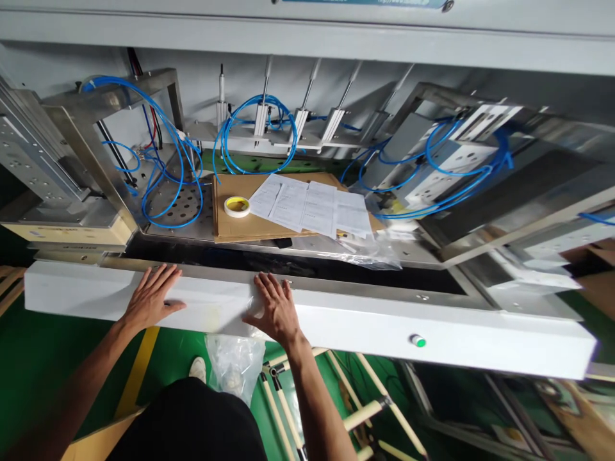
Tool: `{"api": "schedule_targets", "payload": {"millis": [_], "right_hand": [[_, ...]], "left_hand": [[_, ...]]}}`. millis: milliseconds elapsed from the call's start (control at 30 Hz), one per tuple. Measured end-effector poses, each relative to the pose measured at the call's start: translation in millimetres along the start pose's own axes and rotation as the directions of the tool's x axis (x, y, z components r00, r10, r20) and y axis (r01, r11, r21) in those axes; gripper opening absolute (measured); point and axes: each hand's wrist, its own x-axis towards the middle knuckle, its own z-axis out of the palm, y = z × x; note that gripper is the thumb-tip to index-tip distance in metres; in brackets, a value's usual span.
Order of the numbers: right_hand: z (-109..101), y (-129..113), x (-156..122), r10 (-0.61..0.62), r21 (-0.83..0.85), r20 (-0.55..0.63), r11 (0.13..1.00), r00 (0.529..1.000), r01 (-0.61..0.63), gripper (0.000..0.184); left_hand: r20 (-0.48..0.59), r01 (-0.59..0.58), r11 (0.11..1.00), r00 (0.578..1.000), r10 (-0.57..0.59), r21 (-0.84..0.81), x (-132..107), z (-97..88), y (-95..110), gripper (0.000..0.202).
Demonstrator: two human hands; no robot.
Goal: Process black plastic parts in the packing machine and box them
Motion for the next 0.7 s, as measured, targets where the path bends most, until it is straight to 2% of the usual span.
{"api": "schedule_targets", "payload": {"millis": [133, 267, 367, 467, 600, 700], "right_hand": [[7, -3, -1, 0.052, -0.033, -0.003, 0.998, 0.999, -0.052, 0.113], [6, -1, -1, 0.041, -0.049, -0.018, 0.998, 0.999, -0.041, 0.118], [8, 1, -1, 0.031, -0.058, -0.021, 0.998, 0.999, -0.032, 0.122], [10, 4, -2, 0.009, -0.075, -0.026, 0.997, 1.000, -0.011, 0.125], [12, 6, -4, -0.036, -0.101, -0.024, 0.994, 0.999, 0.033, 0.123], [11, 7, -4, -0.033, -0.092, -0.016, 0.995, 0.999, 0.031, 0.122]], "left_hand": [[-0.031, 0.058, 0.998, 0.998, -0.059, -0.016, -1, -3.0, -15, 0.085], [-0.084, 0.126, 0.991, 0.988, -0.129, -0.042, 0, -11.6, -23, 0.073], [-0.032, 0.049, 0.996, 0.998, -0.051, -0.070, 11, -14.0, -12, 0.063], [0.033, -0.028, 0.996, 0.999, 0.031, -0.083, 27, -7.6, 0, 0.052], [0.019, 0.046, 0.998, 0.999, -0.045, -0.054, 42, 6.1, -5, 0.049], [0.004, 0.087, 0.995, 0.996, -0.087, -0.045, 43, 12.1, -13, 0.052]]}}
